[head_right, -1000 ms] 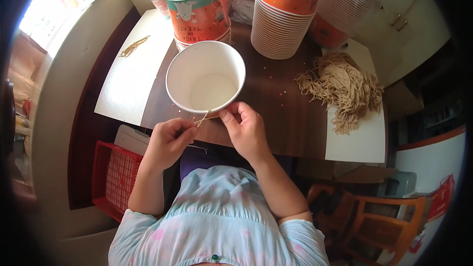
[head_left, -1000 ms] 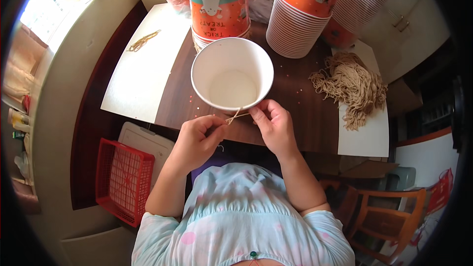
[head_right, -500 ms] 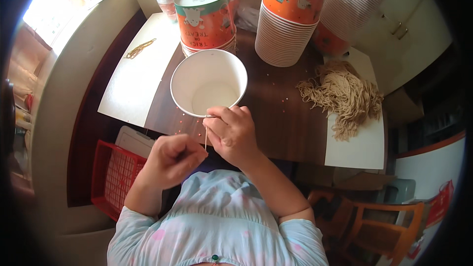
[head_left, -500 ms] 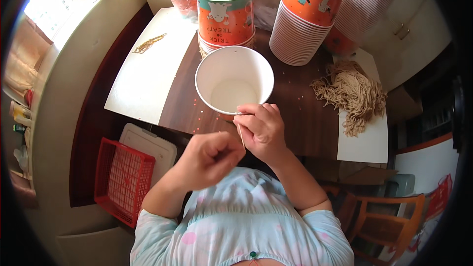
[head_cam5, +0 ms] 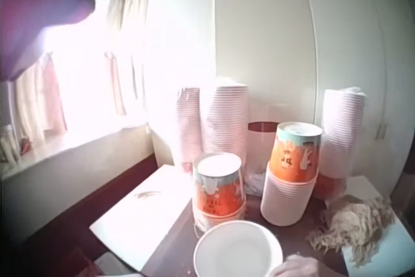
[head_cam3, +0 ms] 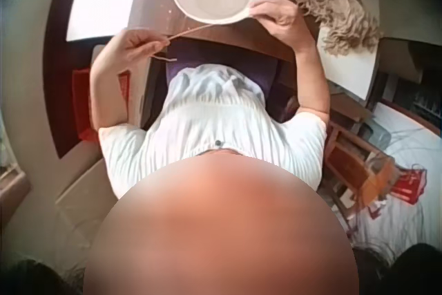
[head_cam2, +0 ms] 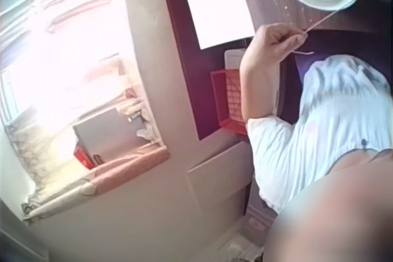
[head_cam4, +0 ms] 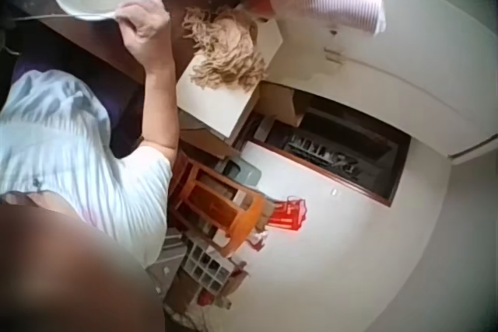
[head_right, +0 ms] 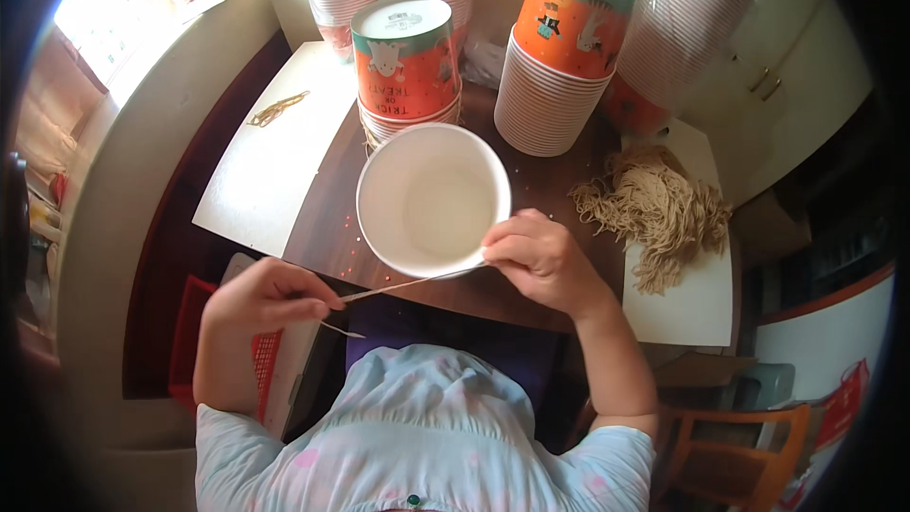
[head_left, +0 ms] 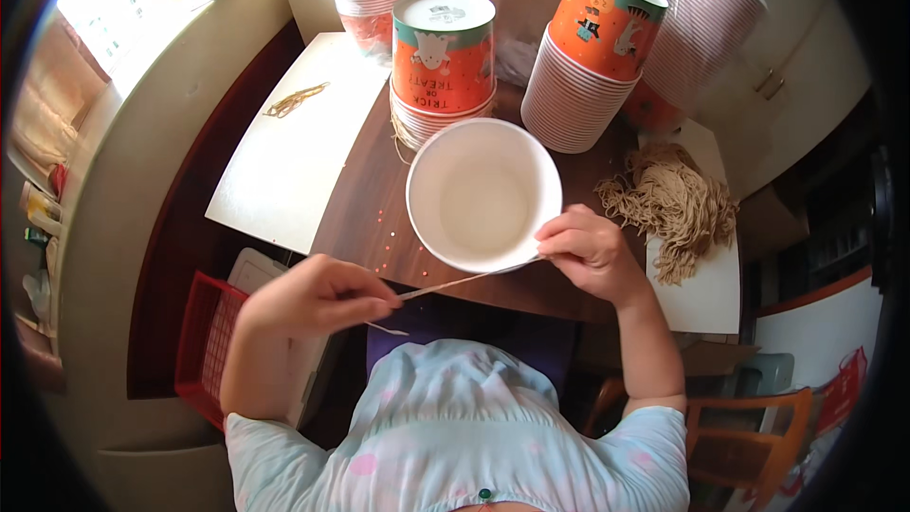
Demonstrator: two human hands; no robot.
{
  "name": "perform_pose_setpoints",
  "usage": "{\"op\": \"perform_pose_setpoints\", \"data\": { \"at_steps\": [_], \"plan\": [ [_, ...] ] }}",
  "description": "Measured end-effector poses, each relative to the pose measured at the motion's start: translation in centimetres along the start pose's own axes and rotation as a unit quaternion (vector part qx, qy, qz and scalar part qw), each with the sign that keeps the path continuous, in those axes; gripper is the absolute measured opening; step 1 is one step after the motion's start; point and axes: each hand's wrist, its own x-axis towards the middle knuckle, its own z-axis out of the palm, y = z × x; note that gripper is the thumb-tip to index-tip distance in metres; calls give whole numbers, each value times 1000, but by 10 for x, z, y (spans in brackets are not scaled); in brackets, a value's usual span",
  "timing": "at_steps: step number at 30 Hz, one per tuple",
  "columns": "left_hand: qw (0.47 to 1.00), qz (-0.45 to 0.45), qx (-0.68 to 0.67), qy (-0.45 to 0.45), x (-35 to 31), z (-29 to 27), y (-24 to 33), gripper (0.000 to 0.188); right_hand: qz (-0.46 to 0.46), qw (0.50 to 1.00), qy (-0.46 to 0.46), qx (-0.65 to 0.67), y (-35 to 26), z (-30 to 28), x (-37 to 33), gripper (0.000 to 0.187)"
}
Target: Manually threading and knotting string handles onto paper buckets.
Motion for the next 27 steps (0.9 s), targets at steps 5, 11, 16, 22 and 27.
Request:
{"op": "perform_pose_setpoints", "data": {
  "at_steps": [5,11,16,22,27],
  "plan": [
    [992,-49,23,112,-9,-41,-19,19,121,985,-45,112,8,-27,-17,19],
    [981,92,36,164,46,-20,33,23,124,966,-166,-156,-21,-57,13,72],
    [988,125,-24,86,99,12,70,24,188,906,-15,378,-38,0,59,81],
    [989,18,-144,-1,106,-6,54,21,314,912,-14,265,-22,3,71,15],
    [993,-3,-119,5,93,-7,28,23,310,930,-3,196,-15,-3,62,14]
  ]
}}
